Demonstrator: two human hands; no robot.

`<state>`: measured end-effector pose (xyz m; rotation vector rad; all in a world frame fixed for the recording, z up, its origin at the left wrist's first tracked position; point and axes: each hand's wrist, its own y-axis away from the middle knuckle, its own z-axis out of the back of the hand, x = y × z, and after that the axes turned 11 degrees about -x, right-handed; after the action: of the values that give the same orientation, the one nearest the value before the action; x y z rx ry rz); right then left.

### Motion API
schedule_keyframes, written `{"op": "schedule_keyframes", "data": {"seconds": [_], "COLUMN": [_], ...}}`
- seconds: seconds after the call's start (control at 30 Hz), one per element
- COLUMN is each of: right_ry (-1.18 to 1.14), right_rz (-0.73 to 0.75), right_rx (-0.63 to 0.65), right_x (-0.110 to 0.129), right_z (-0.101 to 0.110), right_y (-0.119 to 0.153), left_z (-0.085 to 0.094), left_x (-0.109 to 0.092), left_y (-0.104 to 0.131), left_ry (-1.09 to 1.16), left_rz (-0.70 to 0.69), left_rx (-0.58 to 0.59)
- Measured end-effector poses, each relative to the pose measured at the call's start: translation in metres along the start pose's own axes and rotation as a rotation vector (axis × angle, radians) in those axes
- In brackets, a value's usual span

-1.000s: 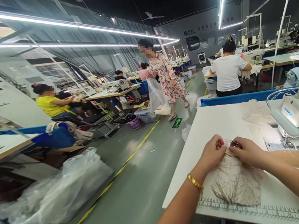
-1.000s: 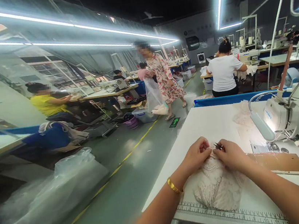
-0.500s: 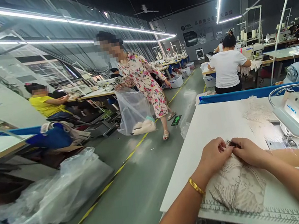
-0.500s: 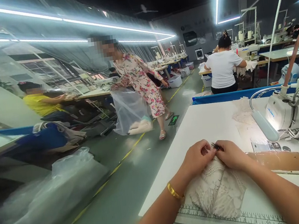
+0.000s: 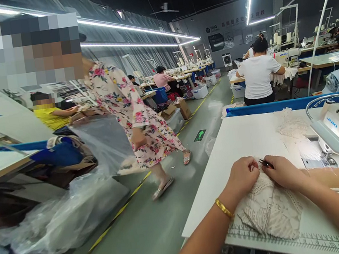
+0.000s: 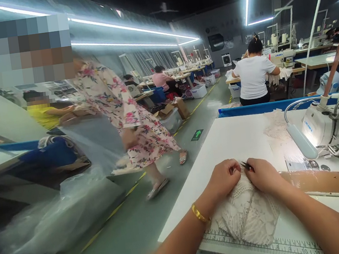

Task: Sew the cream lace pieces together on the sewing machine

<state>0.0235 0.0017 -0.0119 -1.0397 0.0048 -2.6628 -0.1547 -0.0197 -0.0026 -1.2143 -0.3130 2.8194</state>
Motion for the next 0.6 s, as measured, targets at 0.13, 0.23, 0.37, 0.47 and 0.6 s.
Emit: {"op": "schedule_keyframes", "data": {"seconds": [0.13,0.23,0.37,0.47,0.6], "right_ry": [0.003,0.024,0.16,0.277,0.388], "right_rz": [0.009,0.057,0.137,0.175,0.204], "right_rx": [-0.002,0.002,-0.01,-0.004,0.028], "right_x": [0.004,0.009,0.016,0.019,0.02], "right_z": [0.006,0.013,0.012,0.006,0.003], "right_y": [0.006,0.011,0.016,0.015,0.01], "left_z": [-0.005,-0.005,-0.002,-0.002,-0.003], "left_x": [-0.004,-0.006,-0.007,-0.007,-0.006], "left_y": [0.002,0.002,0.003,0.003,0.003], "left_ry": [-0.035,-0.033,-0.029,-0.029,-0.031], "left_rz": [0.006,0.033,0.081,0.104,0.112], "left_rx": [-0.041,-0.05,-0.053,-0.053,-0.062]}}
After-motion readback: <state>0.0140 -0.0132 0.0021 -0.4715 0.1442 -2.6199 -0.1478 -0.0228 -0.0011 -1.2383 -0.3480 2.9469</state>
